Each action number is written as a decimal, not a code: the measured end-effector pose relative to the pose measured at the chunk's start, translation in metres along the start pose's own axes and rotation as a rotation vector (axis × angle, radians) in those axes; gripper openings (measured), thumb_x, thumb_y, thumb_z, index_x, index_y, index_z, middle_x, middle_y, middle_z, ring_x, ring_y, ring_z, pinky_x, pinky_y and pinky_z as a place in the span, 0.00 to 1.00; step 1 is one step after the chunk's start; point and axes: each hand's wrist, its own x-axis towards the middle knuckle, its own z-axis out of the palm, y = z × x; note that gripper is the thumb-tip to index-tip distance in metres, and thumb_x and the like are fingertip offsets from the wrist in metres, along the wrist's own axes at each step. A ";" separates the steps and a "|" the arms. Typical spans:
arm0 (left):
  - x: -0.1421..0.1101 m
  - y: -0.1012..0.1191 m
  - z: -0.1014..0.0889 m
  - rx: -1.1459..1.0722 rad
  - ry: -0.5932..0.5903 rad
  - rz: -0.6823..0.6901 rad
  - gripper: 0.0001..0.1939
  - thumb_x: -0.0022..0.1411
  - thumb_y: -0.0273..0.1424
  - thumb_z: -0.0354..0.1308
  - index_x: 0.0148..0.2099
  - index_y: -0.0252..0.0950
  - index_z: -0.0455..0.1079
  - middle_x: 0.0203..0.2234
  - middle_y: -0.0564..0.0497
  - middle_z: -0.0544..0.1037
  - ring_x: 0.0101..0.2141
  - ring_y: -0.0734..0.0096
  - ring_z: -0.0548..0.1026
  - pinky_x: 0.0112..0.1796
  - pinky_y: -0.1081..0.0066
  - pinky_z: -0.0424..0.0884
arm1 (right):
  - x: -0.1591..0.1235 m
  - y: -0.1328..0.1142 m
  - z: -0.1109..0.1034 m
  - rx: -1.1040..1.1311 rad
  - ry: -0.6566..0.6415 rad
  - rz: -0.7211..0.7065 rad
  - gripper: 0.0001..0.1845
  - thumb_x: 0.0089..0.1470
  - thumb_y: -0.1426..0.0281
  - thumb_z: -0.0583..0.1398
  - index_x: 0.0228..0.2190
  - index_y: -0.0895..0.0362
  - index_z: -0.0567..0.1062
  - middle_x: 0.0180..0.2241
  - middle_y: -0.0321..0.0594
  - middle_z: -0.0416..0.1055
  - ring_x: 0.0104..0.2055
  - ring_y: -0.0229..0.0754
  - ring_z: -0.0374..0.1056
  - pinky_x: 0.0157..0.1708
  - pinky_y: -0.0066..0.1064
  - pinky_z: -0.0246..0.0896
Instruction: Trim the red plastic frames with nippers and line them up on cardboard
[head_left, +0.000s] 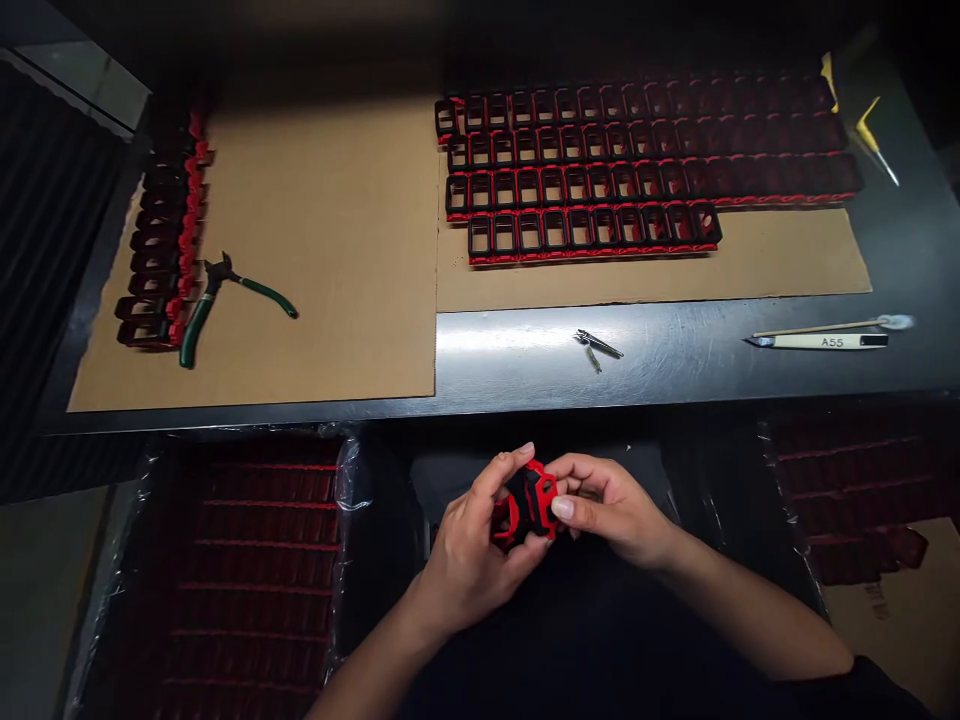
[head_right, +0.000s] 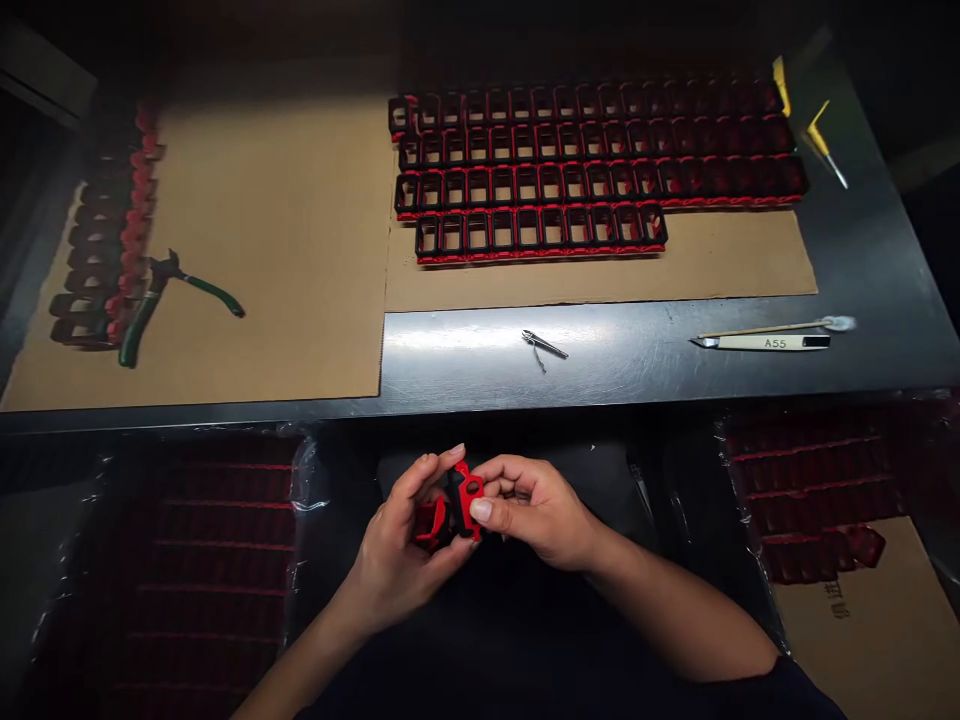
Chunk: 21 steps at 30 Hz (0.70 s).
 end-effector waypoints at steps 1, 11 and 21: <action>0.000 0.000 0.000 0.020 -0.008 0.032 0.44 0.62 0.25 0.63 0.73 0.40 0.45 0.61 0.36 0.72 0.56 0.60 0.77 0.54 0.64 0.77 | 0.001 0.002 0.000 0.011 -0.007 0.006 0.19 0.59 0.57 0.69 0.40 0.62 0.76 0.29 0.37 0.71 0.27 0.31 0.65 0.27 0.19 0.62; 0.001 -0.007 0.005 0.023 0.055 0.135 0.48 0.62 0.33 0.65 0.75 0.38 0.40 0.58 0.31 0.73 0.34 0.68 0.81 0.41 0.62 0.82 | 0.008 0.021 -0.008 0.458 -0.129 0.130 0.22 0.55 0.59 0.73 0.31 0.63 0.71 0.26 0.37 0.70 0.19 0.26 0.58 0.20 0.16 0.55; 0.008 -0.004 0.009 -0.013 0.127 0.197 0.49 0.63 0.33 0.65 0.75 0.35 0.37 0.56 0.28 0.74 0.36 0.66 0.82 0.39 0.63 0.82 | 0.014 0.031 -0.012 0.551 -0.190 0.135 0.25 0.54 0.54 0.72 0.39 0.61 0.73 0.27 0.36 0.69 0.24 0.32 0.65 0.20 0.18 0.63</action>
